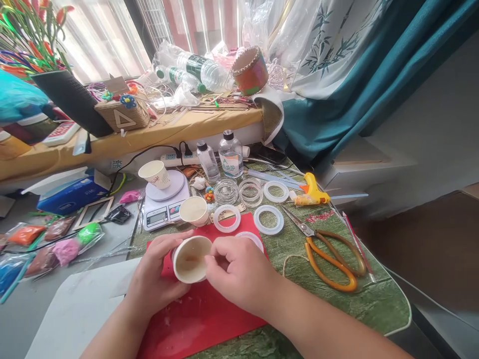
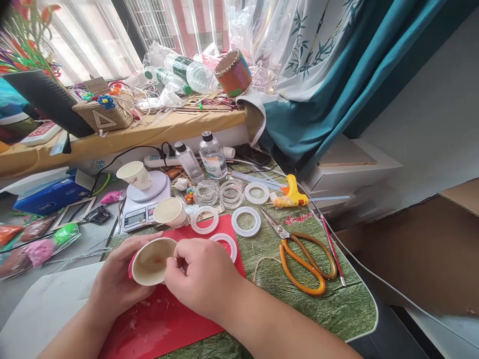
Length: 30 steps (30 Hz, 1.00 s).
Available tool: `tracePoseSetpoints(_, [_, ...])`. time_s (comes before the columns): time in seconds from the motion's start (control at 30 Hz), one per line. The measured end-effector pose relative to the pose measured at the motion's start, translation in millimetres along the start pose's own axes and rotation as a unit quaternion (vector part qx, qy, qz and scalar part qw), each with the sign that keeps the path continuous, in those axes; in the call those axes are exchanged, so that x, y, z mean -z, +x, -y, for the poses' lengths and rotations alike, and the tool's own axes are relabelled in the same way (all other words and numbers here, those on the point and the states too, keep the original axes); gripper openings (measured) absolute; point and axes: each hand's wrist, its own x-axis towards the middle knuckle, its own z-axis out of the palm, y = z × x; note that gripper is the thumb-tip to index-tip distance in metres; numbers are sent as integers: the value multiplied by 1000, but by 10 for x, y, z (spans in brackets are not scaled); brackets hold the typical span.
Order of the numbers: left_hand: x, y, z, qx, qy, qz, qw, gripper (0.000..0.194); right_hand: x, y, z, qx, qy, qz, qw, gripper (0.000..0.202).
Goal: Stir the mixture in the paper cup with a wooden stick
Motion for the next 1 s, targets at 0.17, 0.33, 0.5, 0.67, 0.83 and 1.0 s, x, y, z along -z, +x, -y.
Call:
tracePoseSetpoints(0.17, [-3, 0, -5, -8, 8, 0, 1000, 63, 10, 25, -6, 26, -18, -36, 999, 30])
tracePoseSetpoints(0.33, [-1, -8, 10, -11, 8, 1, 1000, 64, 9, 1, 11, -25, 13, 9, 1000, 29])
tracePoseSetpoints(0.5, [-5, -4, 11, -14, 9, 3, 1000, 65, 22, -6, 33, -86, 48, -3, 995, 25])
tracePoseSetpoints(0.67, [-2, -21, 8, -2, 13, 2, 1000, 64, 30, 12, 32, -90, 47, -6, 995, 24])
tracePoseSetpoints(0.83, [-5, -7, -5, -6, 18, -1, 1000, 63, 24, 20, 32, -85, 53, 16, 995, 26])
tracePoseSetpoints(1.0, [0, 9, -18, -9, 18, 0, 1000, 62, 24, 17, 27, -94, 45, 18, 994, 26])
